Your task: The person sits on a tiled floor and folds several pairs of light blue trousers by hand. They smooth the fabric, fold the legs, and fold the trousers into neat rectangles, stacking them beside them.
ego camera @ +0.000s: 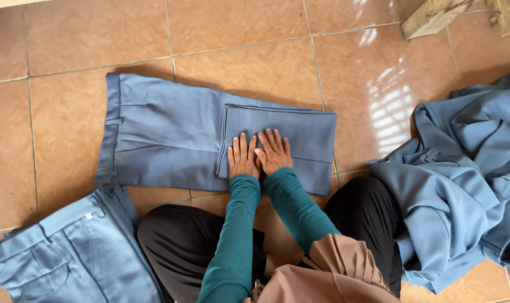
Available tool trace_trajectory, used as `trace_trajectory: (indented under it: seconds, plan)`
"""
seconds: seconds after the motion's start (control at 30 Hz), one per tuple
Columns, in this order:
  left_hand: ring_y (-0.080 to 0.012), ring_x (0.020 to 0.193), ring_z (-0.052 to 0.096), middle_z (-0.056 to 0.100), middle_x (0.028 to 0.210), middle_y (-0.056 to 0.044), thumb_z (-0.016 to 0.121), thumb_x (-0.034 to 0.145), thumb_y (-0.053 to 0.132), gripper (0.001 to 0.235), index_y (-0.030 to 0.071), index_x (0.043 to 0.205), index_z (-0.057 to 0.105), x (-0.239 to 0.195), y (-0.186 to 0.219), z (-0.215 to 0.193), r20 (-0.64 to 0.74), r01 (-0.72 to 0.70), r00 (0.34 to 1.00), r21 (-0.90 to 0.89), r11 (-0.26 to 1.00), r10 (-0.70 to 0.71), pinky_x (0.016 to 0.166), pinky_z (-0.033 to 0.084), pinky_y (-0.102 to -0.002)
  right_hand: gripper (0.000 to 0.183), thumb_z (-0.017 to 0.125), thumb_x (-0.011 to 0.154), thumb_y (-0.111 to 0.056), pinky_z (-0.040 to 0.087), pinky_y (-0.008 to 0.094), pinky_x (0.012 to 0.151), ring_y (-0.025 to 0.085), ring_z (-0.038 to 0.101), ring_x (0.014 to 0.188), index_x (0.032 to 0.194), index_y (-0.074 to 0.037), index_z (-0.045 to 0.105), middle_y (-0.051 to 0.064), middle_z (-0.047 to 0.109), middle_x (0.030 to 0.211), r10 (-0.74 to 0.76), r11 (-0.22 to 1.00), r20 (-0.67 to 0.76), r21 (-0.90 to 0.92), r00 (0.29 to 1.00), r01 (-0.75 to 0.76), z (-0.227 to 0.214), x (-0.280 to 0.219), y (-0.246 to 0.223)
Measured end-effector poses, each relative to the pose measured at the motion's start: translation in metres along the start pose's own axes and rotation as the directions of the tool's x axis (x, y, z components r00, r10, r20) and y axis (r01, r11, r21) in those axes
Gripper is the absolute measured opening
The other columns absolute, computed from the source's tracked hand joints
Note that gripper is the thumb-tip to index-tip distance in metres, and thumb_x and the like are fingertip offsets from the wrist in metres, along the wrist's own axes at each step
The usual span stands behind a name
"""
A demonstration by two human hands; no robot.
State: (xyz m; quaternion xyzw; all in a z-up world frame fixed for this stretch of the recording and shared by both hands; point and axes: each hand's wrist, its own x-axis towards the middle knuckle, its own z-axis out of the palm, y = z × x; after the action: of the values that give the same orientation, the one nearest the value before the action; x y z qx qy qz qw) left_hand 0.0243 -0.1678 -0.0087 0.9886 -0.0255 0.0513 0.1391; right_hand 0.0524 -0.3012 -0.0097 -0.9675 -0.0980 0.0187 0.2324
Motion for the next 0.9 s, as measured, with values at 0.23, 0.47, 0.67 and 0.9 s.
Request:
trace_trajectory:
  seconds: [0.23, 0.47, 0.67, 0.9]
  plan:
    - [-0.0309, 0.157, 0.011, 0.015, 0.171, -0.008, 0.036, 0.106, 0.052, 0.063, 0.030, 0.163, 0.020, 0.002, 0.005, -0.009, -0.023, 0.019, 1.000, 0.019, 1.000, -0.019, 0.126, 0.005, -0.051, 0.063, 0.030, 0.106, -0.062, 0.011, 0.061, 0.124, 0.021, 0.008, 0.157, 0.163, -0.037, 0.020, -0.008, 0.014, 0.171, 0.179, 0.904, -0.070, -0.383, 0.981, -0.193, -0.056, 0.029, 0.118]
    - [-0.0309, 0.157, 0.011, 0.015, 0.171, -0.010, 0.038, 0.105, 0.054, 0.065, 0.030, 0.163, 0.021, 0.001, 0.004, -0.008, -0.045, 0.022, 0.999, 0.019, 1.000, -0.021, 0.126, 0.006, -0.051, 0.073, 0.019, 0.107, -0.068, -0.008, 0.068, 0.122, 0.030, -0.008, 0.158, 0.167, -0.031, 0.004, -0.003, -0.006, 0.174, 0.377, 0.880, -0.081, -0.279, 0.923, -0.384, -0.068, 0.034, 0.120]
    - [-0.0322, 0.157, 0.012, 0.015, 0.170, -0.012, 0.038, 0.105, 0.054, 0.065, 0.029, 0.162, 0.021, -0.001, 0.003, -0.013, 0.029, 0.039, 0.999, -0.017, 0.999, -0.039, 0.127, 0.007, -0.052, 0.072, 0.020, 0.106, -0.066, -0.003, 0.069, 0.121, 0.031, 0.006, 0.159, 0.166, -0.028, 0.012, 0.003, 0.011, 0.173, 0.218, 0.945, -0.110, -0.223, 0.970, -0.238, -0.034, -0.027, 0.024]
    - [-0.0322, 0.158, 0.009, 0.012, 0.171, -0.014, 0.035, 0.103, 0.060, 0.070, 0.030, 0.164, 0.017, -0.005, -0.006, -0.003, -0.016, 0.094, 0.995, -0.032, 0.995, -0.095, 0.127, 0.005, -0.053, 0.066, 0.013, 0.106, -0.066, -0.005, 0.066, 0.124, 0.026, -0.013, 0.158, 0.165, -0.038, -0.002, -0.007, -0.010, 0.173, 0.578, 0.806, 0.063, -0.199, 0.814, -0.557, -0.077, -0.036, 0.061]
